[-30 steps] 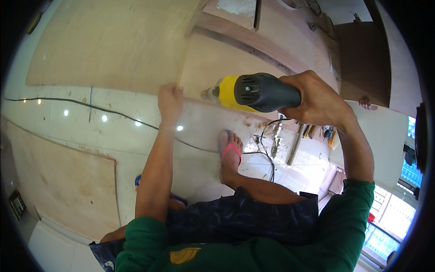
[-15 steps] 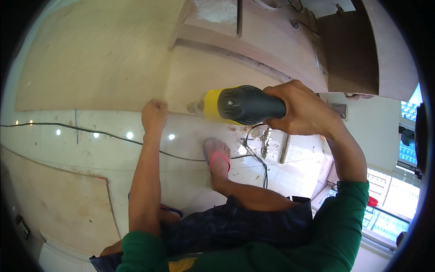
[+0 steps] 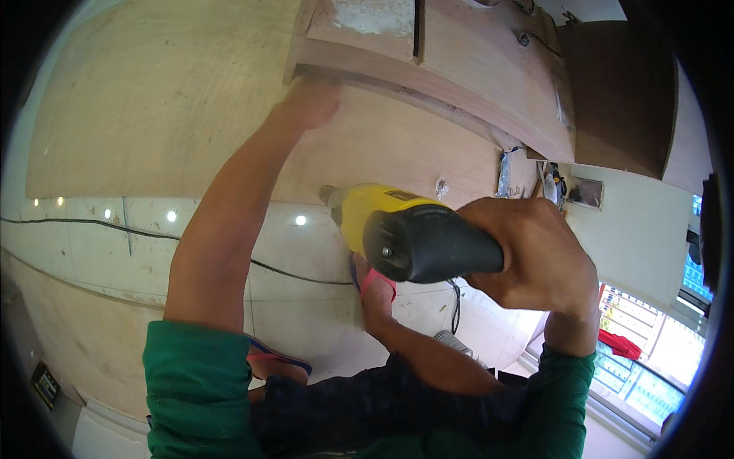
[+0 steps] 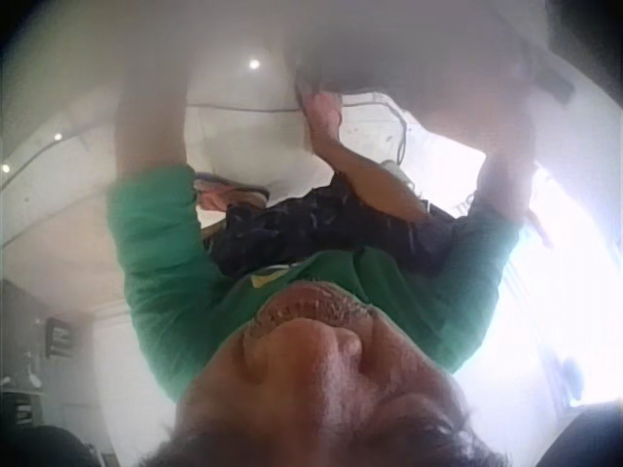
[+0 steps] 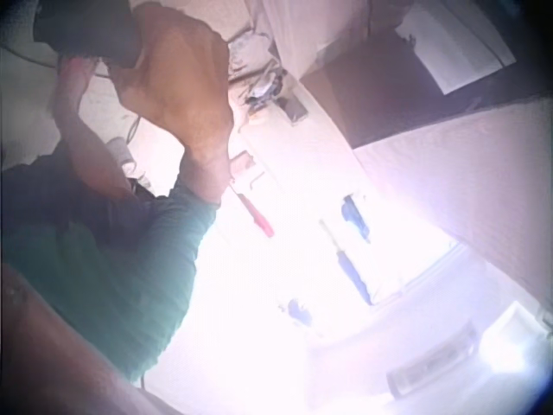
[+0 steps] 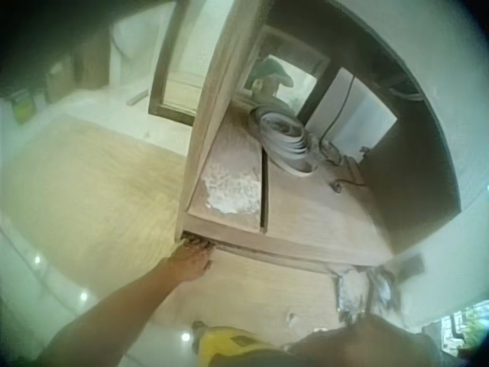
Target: The person uses a power drill to make holes in a wooden board. They then place metal hinges into the drilled holes and secure them with screws using a screwdriver.
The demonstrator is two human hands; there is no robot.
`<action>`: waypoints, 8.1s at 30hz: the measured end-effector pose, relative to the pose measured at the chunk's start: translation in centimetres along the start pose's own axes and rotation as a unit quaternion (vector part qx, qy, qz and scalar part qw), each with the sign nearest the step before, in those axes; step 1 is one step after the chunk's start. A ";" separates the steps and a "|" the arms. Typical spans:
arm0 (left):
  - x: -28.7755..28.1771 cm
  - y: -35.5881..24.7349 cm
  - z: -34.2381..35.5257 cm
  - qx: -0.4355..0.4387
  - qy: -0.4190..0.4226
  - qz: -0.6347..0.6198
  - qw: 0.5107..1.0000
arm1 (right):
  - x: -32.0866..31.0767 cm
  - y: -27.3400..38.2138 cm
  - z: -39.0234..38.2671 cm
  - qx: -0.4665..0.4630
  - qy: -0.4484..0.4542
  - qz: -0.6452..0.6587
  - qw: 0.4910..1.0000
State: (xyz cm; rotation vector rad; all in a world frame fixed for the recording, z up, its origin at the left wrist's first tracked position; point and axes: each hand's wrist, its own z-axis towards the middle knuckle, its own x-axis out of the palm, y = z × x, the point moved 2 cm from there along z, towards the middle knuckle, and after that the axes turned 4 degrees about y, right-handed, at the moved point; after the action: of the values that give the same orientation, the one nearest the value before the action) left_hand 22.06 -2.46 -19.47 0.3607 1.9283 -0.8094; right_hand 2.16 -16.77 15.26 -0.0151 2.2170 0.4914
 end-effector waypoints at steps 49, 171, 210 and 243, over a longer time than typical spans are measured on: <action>16.8 -2.5 -22.0 -0.326 -0.287 -0.554 0.710 | 1.4 3.3 -1.7 -0.012 -0.007 -0.006 1.000; 9.2 5.6 -35.2 -0.193 0.101 -0.788 0.576 | 6.8 12.0 -4.5 -0.053 -0.045 0.086 0.994; 9.0 7.2 -38.1 -0.212 -0.331 -0.308 0.867 | 4.6 11.7 4.2 0.042 -0.084 0.168 0.981; 11.6 6.2 -39.4 -0.220 -0.296 -0.523 0.769 | 3.7 12.9 6.4 0.028 -0.054 0.116 0.991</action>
State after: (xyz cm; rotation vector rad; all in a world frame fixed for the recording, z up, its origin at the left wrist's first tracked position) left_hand -6.67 27.60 -20.06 -1.2422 1.5109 -0.9326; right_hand 2.23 -2.03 13.25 0.2950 2.1349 0.5431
